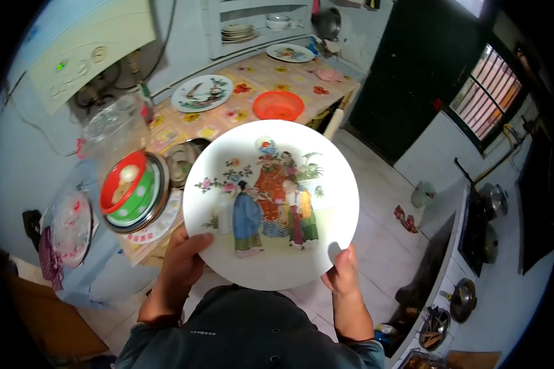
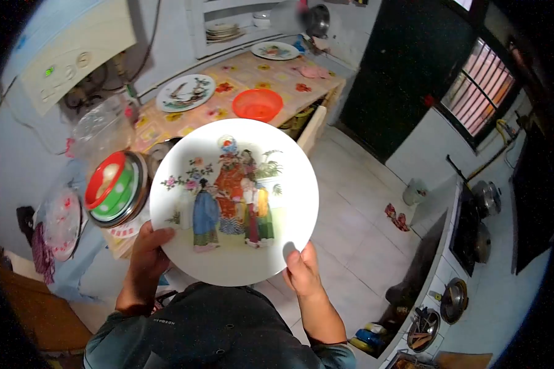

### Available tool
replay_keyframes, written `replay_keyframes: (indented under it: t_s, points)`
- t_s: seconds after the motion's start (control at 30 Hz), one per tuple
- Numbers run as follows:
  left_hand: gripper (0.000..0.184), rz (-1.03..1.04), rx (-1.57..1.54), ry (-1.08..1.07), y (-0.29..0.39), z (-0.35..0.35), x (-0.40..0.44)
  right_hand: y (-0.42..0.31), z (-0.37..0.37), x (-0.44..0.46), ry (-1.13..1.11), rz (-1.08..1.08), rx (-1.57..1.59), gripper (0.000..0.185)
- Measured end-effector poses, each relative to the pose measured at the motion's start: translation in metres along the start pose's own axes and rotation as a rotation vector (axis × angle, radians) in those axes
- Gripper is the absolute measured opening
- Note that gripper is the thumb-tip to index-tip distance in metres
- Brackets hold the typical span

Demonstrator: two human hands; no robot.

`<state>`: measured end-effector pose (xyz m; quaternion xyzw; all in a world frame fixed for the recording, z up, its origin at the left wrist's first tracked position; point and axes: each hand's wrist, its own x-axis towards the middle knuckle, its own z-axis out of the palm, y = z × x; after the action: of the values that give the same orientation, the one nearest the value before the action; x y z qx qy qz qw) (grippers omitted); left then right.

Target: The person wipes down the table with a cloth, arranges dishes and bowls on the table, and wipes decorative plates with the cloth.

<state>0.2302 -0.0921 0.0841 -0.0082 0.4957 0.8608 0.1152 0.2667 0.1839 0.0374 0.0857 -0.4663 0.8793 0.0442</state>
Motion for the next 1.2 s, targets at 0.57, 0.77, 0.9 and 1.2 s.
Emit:
replay_keyframes:
  t_s: [0.57,0.77,0.9,1.2]
  points:
    - [0.042,-0.108,0.295,-0.287,-0.097,0.172,0.253,-0.081,-0.223,0.136,0.373,-0.094,0.015,0.060]
    - [0.046,0.079,0.054,-0.183,-0.156,0.234,0.297,-0.134,-0.310,0.213,0.181,-0.020,0.169,0.048]
    - [0.057,0.140,0.008,-0.058,-0.163,0.297,0.320,-0.167,-0.355,0.260,0.116,0.062,0.156,0.046]
    - [0.058,0.118,-0.050,0.112,-0.180,0.342,0.388,-0.168,-0.426,0.374,-0.060,0.213,0.241,0.043]
